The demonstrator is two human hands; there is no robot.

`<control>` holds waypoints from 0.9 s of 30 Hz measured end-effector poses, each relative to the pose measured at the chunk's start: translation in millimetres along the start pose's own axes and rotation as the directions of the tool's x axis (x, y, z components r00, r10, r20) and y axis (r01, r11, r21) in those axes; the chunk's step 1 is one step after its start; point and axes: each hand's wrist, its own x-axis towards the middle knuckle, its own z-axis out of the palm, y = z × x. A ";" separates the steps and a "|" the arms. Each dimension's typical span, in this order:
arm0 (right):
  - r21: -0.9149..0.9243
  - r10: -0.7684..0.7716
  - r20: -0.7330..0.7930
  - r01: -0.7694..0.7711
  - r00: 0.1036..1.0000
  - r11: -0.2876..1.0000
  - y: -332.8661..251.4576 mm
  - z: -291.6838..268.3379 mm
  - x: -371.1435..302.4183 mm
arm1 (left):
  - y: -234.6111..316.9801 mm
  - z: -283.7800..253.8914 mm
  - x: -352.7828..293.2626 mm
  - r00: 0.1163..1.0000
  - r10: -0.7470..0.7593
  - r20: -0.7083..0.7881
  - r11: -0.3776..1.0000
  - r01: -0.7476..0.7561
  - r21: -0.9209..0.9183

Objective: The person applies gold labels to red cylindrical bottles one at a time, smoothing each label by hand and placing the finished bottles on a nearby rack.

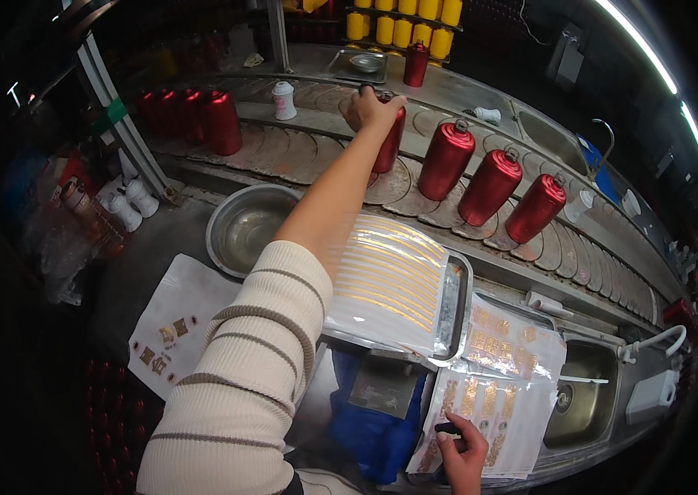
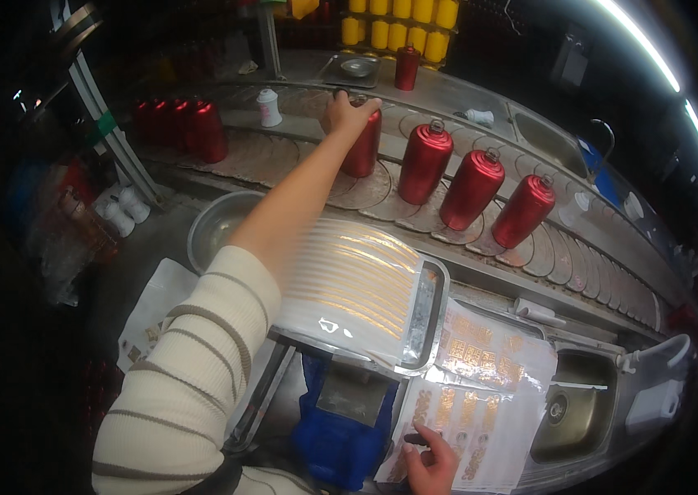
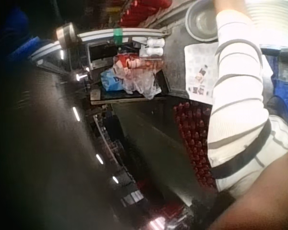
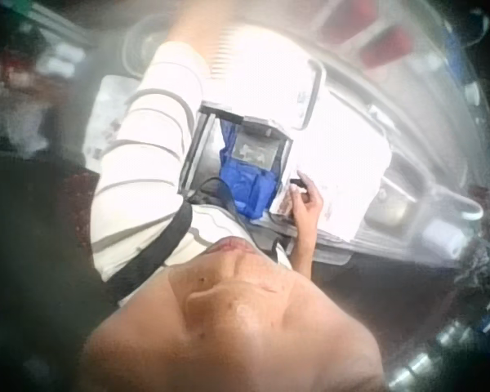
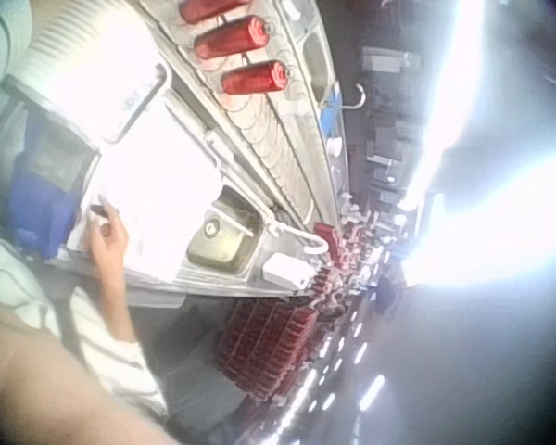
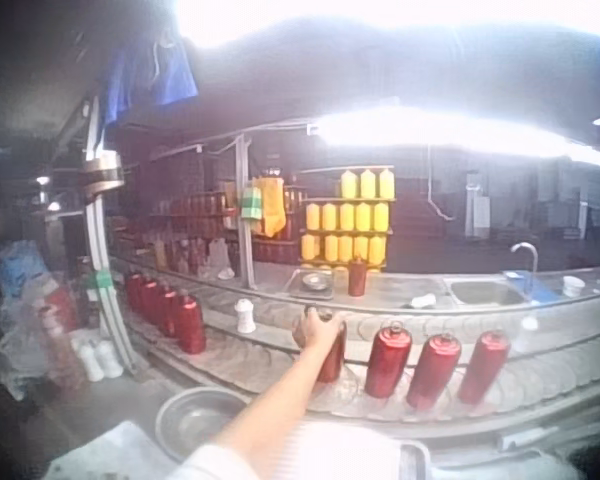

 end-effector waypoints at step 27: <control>-0.079 -0.011 0.000 0.011 1.000 0.997 -9.0 3.8 8.3 | 39.3 -16.2 -68.6 0.940 0.085 0.331 0.981 -0.020 -0.195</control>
